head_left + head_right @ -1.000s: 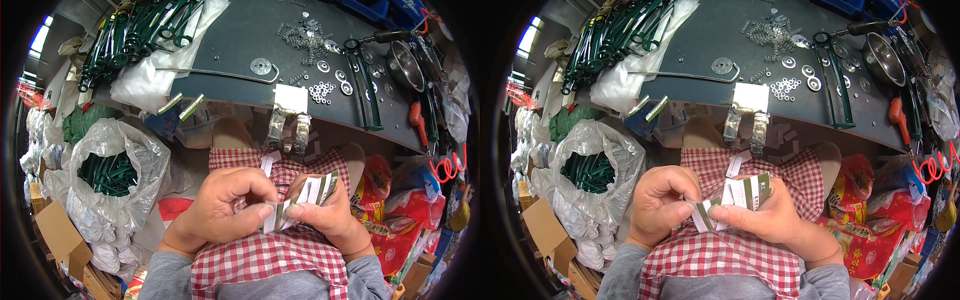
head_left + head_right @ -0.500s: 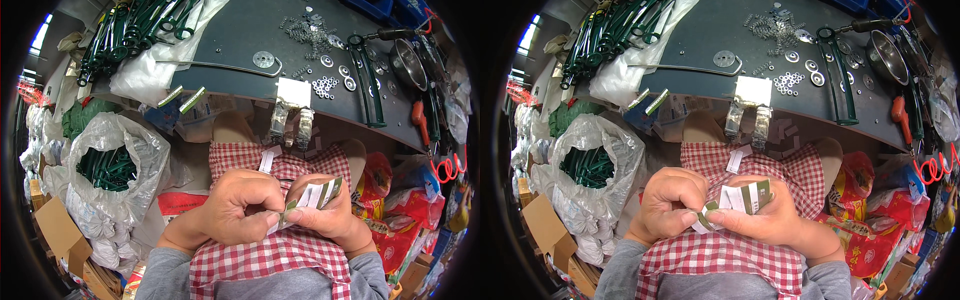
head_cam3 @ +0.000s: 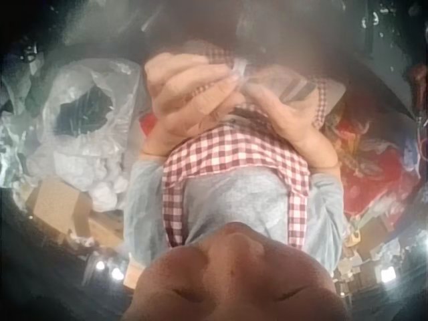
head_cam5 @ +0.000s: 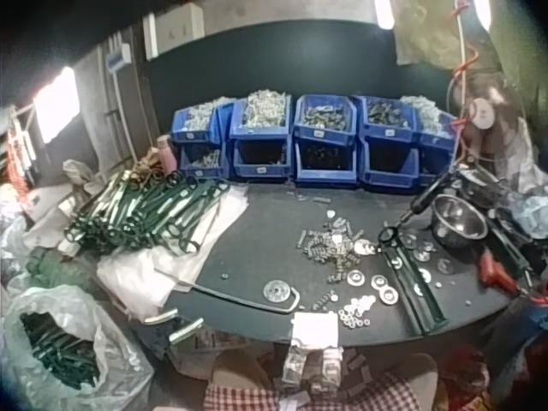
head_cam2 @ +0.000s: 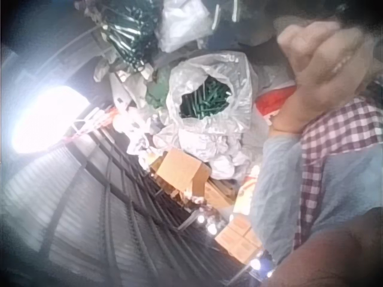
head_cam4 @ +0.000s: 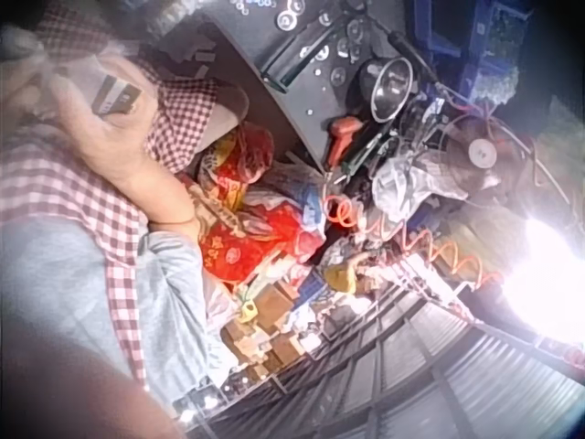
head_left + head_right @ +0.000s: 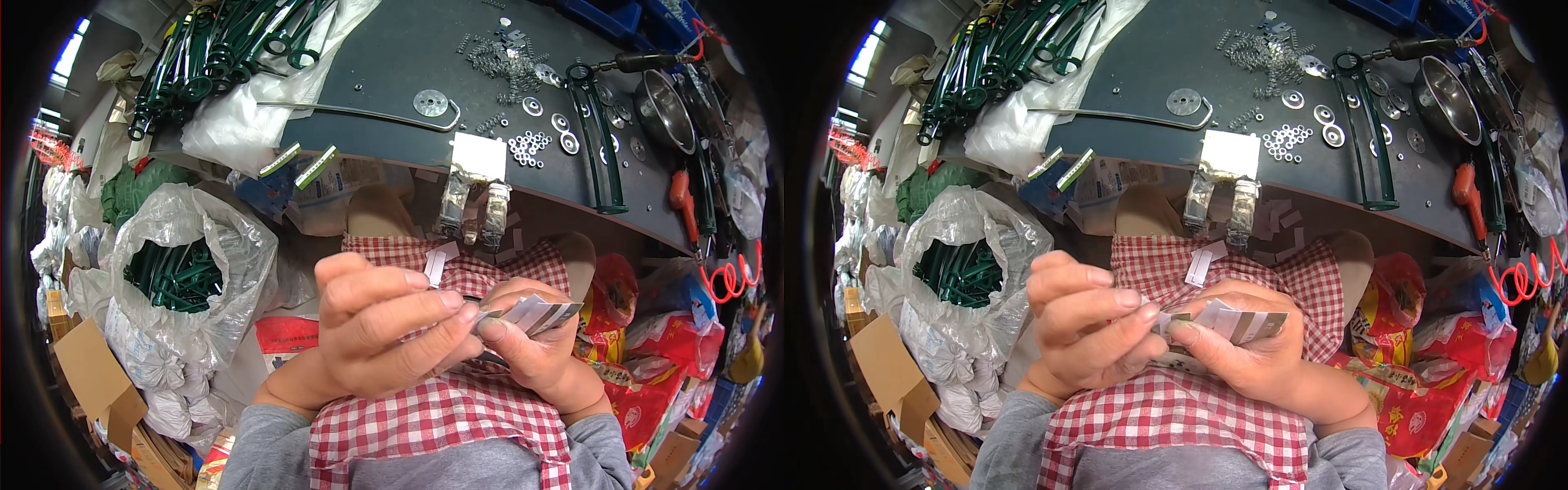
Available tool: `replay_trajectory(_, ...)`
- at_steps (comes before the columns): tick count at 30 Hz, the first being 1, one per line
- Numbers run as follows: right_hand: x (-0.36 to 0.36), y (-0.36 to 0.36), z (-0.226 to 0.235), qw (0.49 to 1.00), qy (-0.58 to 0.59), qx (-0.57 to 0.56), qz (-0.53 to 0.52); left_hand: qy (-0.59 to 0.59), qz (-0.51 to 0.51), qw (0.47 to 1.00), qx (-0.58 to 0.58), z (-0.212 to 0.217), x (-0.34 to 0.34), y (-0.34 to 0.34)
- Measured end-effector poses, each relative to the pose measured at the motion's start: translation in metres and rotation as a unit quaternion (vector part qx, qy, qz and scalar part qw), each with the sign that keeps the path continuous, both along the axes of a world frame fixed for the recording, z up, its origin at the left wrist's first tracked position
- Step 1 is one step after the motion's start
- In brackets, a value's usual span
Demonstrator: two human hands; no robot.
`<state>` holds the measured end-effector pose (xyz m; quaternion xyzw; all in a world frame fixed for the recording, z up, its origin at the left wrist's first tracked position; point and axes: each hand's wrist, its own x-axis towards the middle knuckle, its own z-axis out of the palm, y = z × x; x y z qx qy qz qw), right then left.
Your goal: The person assembles small metal components by hand, then applies labels to them.
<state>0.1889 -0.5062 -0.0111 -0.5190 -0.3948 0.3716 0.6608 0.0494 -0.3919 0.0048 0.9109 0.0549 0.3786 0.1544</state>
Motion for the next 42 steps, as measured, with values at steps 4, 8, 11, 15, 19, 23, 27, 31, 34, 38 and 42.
replay_trajectory(4, -0.004, 0.0, 0.001, 0.999, 0.03, -0.02, -0.01, -0.044, 0.014, 0.999, -0.021, -0.008, 0.002, -0.001)
replay_trajectory(8, -0.002, 0.0, 0.005, 0.974, 0.204, -0.092, 0.025, -0.029, -0.028, 0.994, -0.097, -0.014, 0.0, 0.009)
replay_trajectory(11, 0.005, 0.002, -0.001, 0.963, 0.2, -0.161, 0.086, -0.001, -0.041, 0.989, -0.144, -0.02, -0.002, 0.011)
replay_trajectory(15, 0.013, 0.018, -0.021, 0.943, 0.169, -0.244, 0.152, 0.013, -0.081, 0.985, -0.15, -0.032, -0.005, 0.011)
replay_trajectory(19, 0.016, 0.022, -0.071, 0.944, 0.118, -0.297, 0.081, -0.115, -0.173, 0.939, -0.274, -0.038, -0.013, 0.032)
replay_trajectory(23, 0.029, 0.013, -0.103, 0.903, -0.091, -0.413, 0.081, -0.096, 0.072, 0.836, -0.535, -0.052, -0.004, 0.088)
replay_trajectory(27, 0.015, 0.017, -0.081, 0.914, -0.184, -0.33, 0.147, -0.004, 0.18, 0.745, -0.643, -0.093, 0.023, 0.12)
replay_trajectory(31, 0.01, 0.017, -0.063, 0.935, -0.111, -0.311, 0.128, -0.043, 0.245, 0.773, -0.583, -0.121, 0.038, 0.122)
replay_trajectory(34, 0.008, 0.013, -0.062, 0.952, -0.105, -0.263, 0.118, 0.089, 0.375, 0.853, -0.352, -0.121, 0.045, 0.123)
replay_trajectory(38, 0.007, 0.016, -0.052, 0.966, 0.122, -0.207, 0.093, 0.117, 0.41, 0.895, -0.129, -0.111, 0.049, 0.117)
replay_trajectory(42, 0.01, 0.018, -0.034, 0.955, 0.221, -0.169, 0.106, 0.177, 0.455, 0.869, -0.085, -0.112, 0.045, 0.113)
